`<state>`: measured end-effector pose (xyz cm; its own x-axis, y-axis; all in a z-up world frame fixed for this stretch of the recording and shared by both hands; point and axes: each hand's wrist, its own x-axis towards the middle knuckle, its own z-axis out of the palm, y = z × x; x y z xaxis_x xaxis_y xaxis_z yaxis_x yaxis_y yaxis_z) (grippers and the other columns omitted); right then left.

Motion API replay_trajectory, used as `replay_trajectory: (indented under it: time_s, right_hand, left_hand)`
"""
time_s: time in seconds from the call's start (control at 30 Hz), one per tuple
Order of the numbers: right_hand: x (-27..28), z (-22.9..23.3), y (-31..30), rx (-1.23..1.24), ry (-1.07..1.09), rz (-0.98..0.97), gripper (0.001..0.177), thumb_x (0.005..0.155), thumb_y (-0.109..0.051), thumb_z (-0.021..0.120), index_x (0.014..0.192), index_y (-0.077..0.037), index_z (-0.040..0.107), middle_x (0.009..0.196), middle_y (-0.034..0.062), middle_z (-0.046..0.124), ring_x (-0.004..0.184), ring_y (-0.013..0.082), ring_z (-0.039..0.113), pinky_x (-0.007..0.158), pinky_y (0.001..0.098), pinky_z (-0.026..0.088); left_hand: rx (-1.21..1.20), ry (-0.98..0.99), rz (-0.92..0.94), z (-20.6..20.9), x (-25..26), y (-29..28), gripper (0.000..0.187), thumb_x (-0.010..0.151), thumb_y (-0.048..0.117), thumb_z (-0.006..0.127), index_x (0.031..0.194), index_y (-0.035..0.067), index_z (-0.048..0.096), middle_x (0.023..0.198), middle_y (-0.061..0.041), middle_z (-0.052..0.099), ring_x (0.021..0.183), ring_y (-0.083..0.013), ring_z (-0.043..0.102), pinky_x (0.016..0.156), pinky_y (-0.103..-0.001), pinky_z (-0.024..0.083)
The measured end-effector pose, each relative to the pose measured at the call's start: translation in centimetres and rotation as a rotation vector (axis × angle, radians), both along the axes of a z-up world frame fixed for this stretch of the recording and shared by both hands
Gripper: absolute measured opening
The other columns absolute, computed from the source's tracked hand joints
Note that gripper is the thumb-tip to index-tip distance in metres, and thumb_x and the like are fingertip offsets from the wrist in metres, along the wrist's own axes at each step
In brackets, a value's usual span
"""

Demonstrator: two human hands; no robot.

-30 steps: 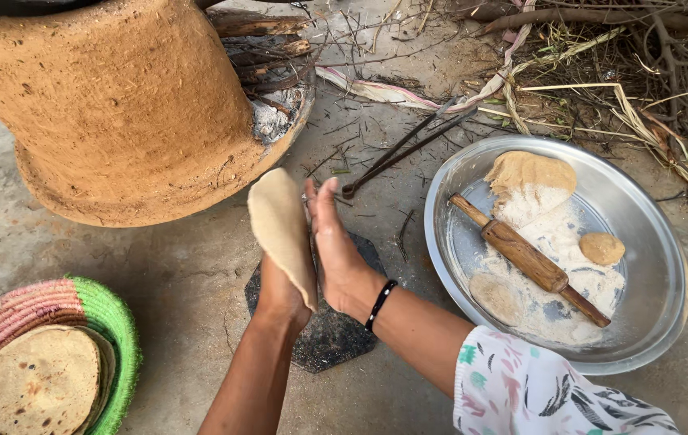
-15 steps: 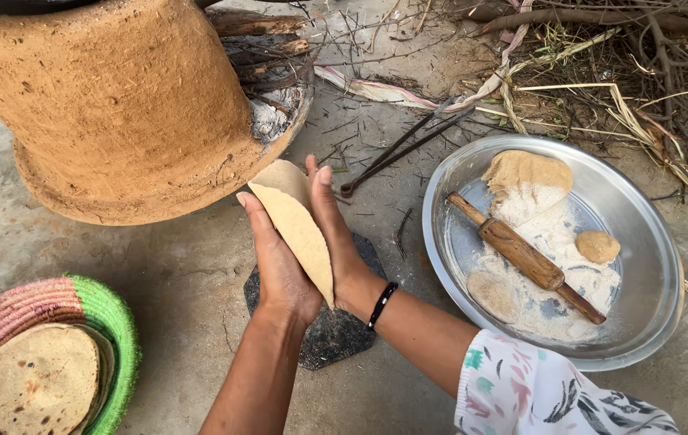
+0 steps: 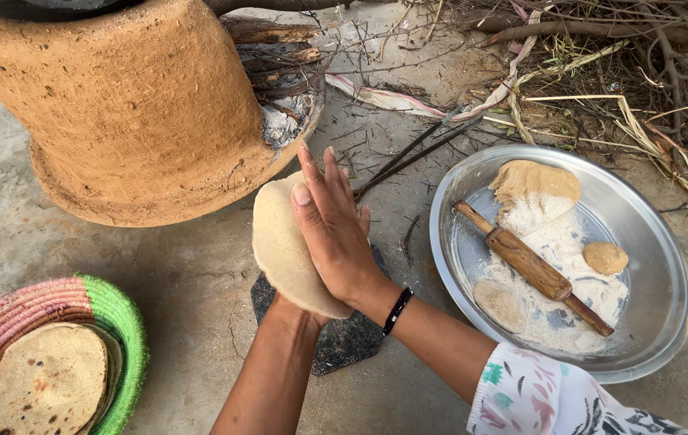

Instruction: The person prepares and cooks traditional flatbread by kneading and rolling pieces of dough with a rolling pin in a large metal platter, flattening them further by hand, placing them onto a hot clay stove structure to bake, flipping them over, and transferring the cooked flatbread into a colorful woven basket.

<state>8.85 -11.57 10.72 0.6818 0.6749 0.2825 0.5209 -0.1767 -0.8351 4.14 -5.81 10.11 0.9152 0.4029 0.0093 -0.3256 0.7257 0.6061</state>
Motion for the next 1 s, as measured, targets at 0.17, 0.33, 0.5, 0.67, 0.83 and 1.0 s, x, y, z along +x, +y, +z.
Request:
replay_trajectory:
  time_s: [0.17, 0.33, 0.5, 0.67, 0.83, 1.0]
  right_hand:
    - [-1.2, 1.8, 1.1, 0.561, 0.842, 0.158, 0.089, 0.099, -0.077, 0.025, 0.165, -0.018, 0.013, 0.178, 0.0123, 0.016, 0.163, 0.0258, 0.019, 0.131, 0.0479, 0.015]
    - [-0.2, 0.6, 0.6, 0.676, 1.125, 0.130, 0.087, 0.097, -0.071, 0.030, 0.164, -0.017, 0.020, 0.171, 0.0103, 0.013, 0.156, 0.0295, 0.014, 0.122, 0.0521, 0.017]
    - [1.1, -0.8, 0.5, 0.399, 0.133, 0.259, 0.079, 0.113, -0.064, 0.036, 0.167, -0.012, 0.012, 0.180, 0.0146, 0.011, 0.167, 0.0281, 0.014, 0.137, 0.0429, 0.013]
    - [-0.5, 1.2, 0.5, 0.229, 0.200, -0.061, 0.078, 0.108, -0.063, 0.022, 0.167, -0.012, 0.018, 0.177, 0.0135, 0.017, 0.165, 0.0282, 0.008, 0.131, 0.0425, 0.008]
    - [0.3, -0.7, 0.2, 0.636, 1.199, 0.131, 0.076, 0.102, -0.061, 0.026, 0.167, -0.025, 0.013, 0.169, -0.0002, 0.026, 0.157, 0.0261, 0.024, 0.122, 0.0476, 0.028]
    - [2.4, -2.6, 0.0, 0.720, 1.220, 0.415, 0.073, 0.107, -0.054, 0.032, 0.168, -0.018, 0.013, 0.171, 0.0073, 0.022, 0.158, 0.0299, 0.019, 0.126, 0.0438, 0.022]
  left_hand:
    - [0.507, -0.068, 0.031, 0.1, 0.2, 1.5, 0.087, 0.103, 0.061, 0.054, 0.166, 0.017, 0.013, 0.172, -0.011, 0.023, 0.158, -0.0353, 0.024, 0.129, -0.052, 0.023]
    - [0.851, 0.549, 0.129, 3.5, 1.3, 0.4, 0.088, 0.094, 0.075, 0.008, 0.167, 0.027, 0.015, 0.170, -0.006, 0.021, 0.156, -0.0303, 0.015, 0.123, -0.048, 0.013]
    - [0.197, 0.344, 0.035, 2.3, 0.3, -0.4, 0.087, 0.093, 0.073, 0.018, 0.163, 0.023, 0.026, 0.163, -0.010, 0.037, 0.150, -0.0284, 0.036, 0.119, -0.042, 0.033]
    - [-0.040, -0.019, -0.029, -0.2, -0.5, 0.3, 0.071, 0.103, 0.050, 0.044, 0.162, 0.015, 0.027, 0.170, -0.014, 0.028, 0.153, -0.0292, 0.034, 0.120, -0.043, 0.036]
    - [0.492, 0.290, 0.060, 3.0, 1.1, -0.4, 0.078, 0.099, 0.059, 0.033, 0.163, 0.021, 0.012, 0.171, -0.009, 0.022, 0.157, -0.0252, 0.023, 0.123, -0.041, 0.027]
    - [0.580, 0.526, 0.080, 4.3, 1.0, -0.6, 0.087, 0.092, 0.072, 0.006, 0.166, 0.027, 0.004, 0.171, -0.007, 0.012, 0.155, -0.0264, 0.009, 0.122, -0.047, 0.014]
